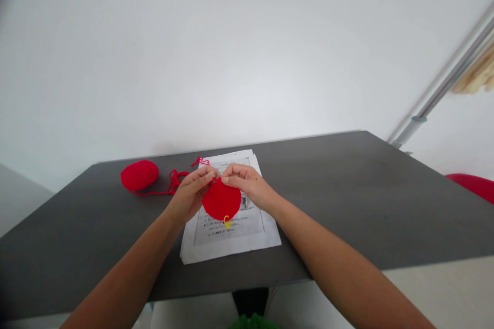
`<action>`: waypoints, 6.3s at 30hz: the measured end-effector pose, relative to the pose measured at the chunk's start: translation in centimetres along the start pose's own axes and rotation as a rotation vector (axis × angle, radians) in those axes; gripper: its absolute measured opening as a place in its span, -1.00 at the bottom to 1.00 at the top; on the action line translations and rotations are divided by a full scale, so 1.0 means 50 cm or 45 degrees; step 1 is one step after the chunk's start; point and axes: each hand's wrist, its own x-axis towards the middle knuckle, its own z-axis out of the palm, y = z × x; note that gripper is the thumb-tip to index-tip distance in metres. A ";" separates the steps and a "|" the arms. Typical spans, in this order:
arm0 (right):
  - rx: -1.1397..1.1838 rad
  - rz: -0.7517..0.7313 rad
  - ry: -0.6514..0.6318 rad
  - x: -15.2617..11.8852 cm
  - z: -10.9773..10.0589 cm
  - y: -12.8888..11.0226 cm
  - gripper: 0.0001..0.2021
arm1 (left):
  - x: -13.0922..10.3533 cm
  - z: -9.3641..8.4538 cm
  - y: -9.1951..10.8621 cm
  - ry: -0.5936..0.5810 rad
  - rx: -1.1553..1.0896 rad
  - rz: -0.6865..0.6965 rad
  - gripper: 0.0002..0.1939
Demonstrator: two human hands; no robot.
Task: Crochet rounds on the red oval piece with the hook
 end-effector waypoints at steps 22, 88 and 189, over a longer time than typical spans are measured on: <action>0.027 -0.018 -0.014 0.000 -0.004 0.000 -0.86 | 0.001 -0.006 -0.001 0.015 0.081 0.105 -0.78; -0.134 -0.027 0.105 0.005 0.000 0.004 -0.81 | 0.016 -0.019 -0.014 0.264 0.205 0.219 -0.86; 0.106 0.109 0.084 0.003 0.000 0.004 -0.88 | 0.006 -0.005 0.002 0.082 0.117 0.074 -0.75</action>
